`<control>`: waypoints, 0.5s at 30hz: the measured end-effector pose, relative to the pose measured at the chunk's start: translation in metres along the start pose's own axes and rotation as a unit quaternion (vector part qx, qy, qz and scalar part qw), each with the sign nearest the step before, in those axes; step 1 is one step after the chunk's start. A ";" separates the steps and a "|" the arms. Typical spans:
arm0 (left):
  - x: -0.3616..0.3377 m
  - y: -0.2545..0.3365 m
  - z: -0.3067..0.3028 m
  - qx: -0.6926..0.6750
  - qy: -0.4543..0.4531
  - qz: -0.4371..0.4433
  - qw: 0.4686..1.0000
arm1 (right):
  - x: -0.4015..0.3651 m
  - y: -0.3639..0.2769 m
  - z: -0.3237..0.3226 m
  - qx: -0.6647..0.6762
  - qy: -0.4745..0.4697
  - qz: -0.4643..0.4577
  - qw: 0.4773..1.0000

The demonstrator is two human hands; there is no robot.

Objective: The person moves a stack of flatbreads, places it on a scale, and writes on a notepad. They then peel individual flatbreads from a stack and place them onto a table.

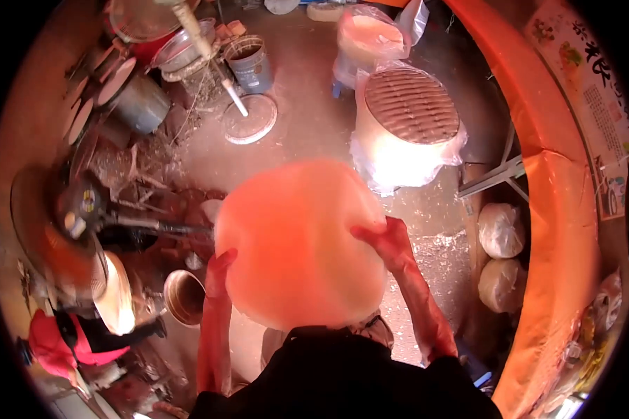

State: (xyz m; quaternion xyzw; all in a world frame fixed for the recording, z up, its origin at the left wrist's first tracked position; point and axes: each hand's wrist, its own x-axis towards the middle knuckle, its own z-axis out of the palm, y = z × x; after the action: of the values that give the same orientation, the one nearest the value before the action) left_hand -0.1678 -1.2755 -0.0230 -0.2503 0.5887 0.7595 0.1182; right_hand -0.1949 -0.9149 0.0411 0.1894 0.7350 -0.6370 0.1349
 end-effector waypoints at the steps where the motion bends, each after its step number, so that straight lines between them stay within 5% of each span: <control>1: 0.020 0.020 0.014 0.008 0.010 0.012 1.000 | 0.030 -0.009 0.001 -0.013 0.000 -0.044 0.999; 2: 0.039 0.038 0.025 0.013 0.023 0.020 0.999 | 0.057 -0.022 0.001 0.016 -0.005 -0.040 0.999; 3: 0.062 0.048 0.021 -0.128 0.000 -0.061 0.990 | 0.080 -0.037 0.006 0.040 -0.015 -0.029 0.999; 6: 0.128 0.102 0.045 -0.124 -0.009 -0.055 0.991 | 0.164 -0.091 0.011 0.013 -0.020 -0.005 1.000; 7: 0.145 0.126 0.068 -0.018 0.066 -0.014 0.998 | 0.195 -0.106 0.011 0.010 -0.022 0.005 1.000; 10: 0.248 0.156 0.072 -0.160 -0.033 -0.055 0.985 | 0.282 -0.147 0.015 0.015 -0.039 0.004 0.999; 13: 0.356 0.198 0.097 -0.154 -0.096 -0.046 0.982 | 0.371 -0.181 0.020 0.040 -0.032 -0.060 0.997; 15: 0.409 0.243 0.133 -0.041 -0.058 -0.050 0.996 | 0.420 -0.215 0.015 0.039 -0.004 0.002 0.999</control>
State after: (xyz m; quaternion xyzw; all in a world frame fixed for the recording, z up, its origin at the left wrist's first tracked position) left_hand -0.6610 -1.2637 -0.0086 -0.2396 0.5359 0.7894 0.1794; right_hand -0.6672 -0.9097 0.0449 0.1939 0.7086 -0.6655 0.1314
